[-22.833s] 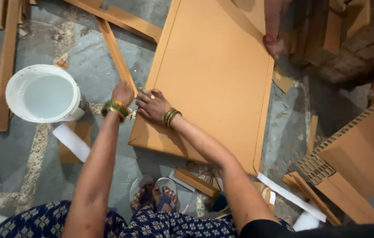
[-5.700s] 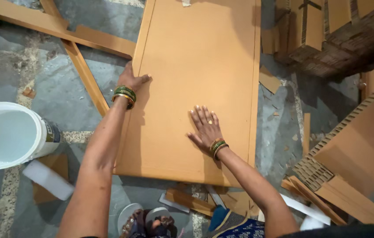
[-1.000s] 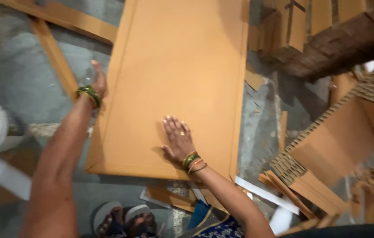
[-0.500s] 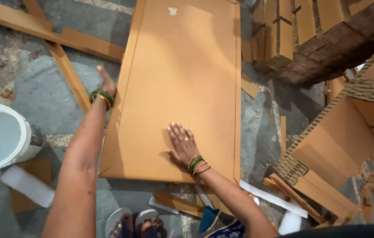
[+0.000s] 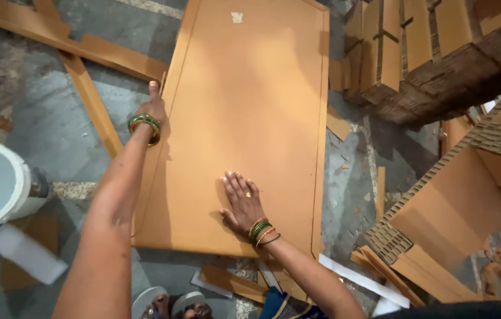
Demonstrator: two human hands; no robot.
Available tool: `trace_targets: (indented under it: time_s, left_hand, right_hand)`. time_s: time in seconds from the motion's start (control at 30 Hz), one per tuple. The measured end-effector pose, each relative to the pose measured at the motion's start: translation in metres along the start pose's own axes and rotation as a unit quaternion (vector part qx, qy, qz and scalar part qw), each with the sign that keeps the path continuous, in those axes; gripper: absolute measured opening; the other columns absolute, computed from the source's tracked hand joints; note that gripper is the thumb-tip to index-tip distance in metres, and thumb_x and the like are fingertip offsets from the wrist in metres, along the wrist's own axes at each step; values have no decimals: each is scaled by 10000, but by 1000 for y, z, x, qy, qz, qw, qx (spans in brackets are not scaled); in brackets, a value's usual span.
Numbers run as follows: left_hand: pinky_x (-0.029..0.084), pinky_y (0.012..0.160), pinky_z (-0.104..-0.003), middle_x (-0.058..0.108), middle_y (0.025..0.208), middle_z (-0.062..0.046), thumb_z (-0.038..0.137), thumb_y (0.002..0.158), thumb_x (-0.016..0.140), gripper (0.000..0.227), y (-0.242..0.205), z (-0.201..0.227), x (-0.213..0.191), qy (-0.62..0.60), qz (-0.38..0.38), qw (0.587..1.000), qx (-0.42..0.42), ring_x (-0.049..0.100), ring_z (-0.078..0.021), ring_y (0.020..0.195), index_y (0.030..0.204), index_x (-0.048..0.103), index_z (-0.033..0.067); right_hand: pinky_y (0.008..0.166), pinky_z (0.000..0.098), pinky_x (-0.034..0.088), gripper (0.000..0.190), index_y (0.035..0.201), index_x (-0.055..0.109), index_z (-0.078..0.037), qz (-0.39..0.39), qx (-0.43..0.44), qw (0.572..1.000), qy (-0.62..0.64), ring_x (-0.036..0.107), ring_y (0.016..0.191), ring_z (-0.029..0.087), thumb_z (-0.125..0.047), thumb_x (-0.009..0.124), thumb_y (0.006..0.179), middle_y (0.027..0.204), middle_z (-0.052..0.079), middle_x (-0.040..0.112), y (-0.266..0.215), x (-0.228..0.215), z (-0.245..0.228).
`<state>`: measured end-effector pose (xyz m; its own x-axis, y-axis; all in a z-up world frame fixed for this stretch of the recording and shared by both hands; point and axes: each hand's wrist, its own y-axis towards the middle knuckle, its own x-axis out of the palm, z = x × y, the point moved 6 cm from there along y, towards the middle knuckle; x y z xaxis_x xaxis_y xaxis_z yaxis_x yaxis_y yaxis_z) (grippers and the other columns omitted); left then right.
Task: The person sits on the floor and assembles a cardboard box by hand. They smooth the edges of the cardboard sheet, apply a white adhesive strip to the edges, and fold the flaps to form the box structure.
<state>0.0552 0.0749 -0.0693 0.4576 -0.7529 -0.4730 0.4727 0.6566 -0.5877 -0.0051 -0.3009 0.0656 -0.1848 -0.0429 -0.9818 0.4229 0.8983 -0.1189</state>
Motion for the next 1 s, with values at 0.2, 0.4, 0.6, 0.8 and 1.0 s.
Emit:
trace_targets:
  time_s: [0.2,0.4,0.6,0.8,1.0]
  left_hand:
    - [286,1187,-512,473,1451,-341,825,901,-19,1184,17,-7,2,-47,-4,999,-4,395,-444,1432,1391,506,-117]
    - [328,1154,-556,500,1425,-302,801,937,83,1078,58,-25,10,-285,-79,951,-95,444,-460,1391,1391,536,-65]
    - [352,1143,-494,534,1382,-345,711,1002,108,1000,111,-22,34,-69,46,996,25,453,-444,1384,1338,531,-131]
    - [342,1168,-492,508,1428,-334,655,1025,185,894,106,-19,32,-38,38,998,28,438,-448,1408,1348,553,-94]
    - [447,1021,-510,630,1254,-316,553,992,466,697,82,6,11,-52,72,992,92,585,-449,1227,1211,646,-84]
  right_hand:
    - [1254,490,94,832,1618,234,-42,25,-10,1000,-11,162,1582,310,-431,518,940,1698,156,225,-2,7,3]
    - [1245,498,92,839,1606,234,-19,21,-14,1000,4,159,1576,332,-459,492,940,1692,176,223,-4,10,4]
    - [1240,507,84,866,1603,231,0,-2,-12,1000,-19,140,1575,344,-475,501,930,1697,190,195,1,12,6]
    - [1235,507,84,853,1596,243,-19,-15,4,999,-29,139,1568,331,-484,506,931,1695,176,192,2,9,3]
    - [1253,495,98,842,1608,251,-30,20,-5,1000,-19,156,1582,322,-482,503,945,1702,164,205,-2,3,-3]
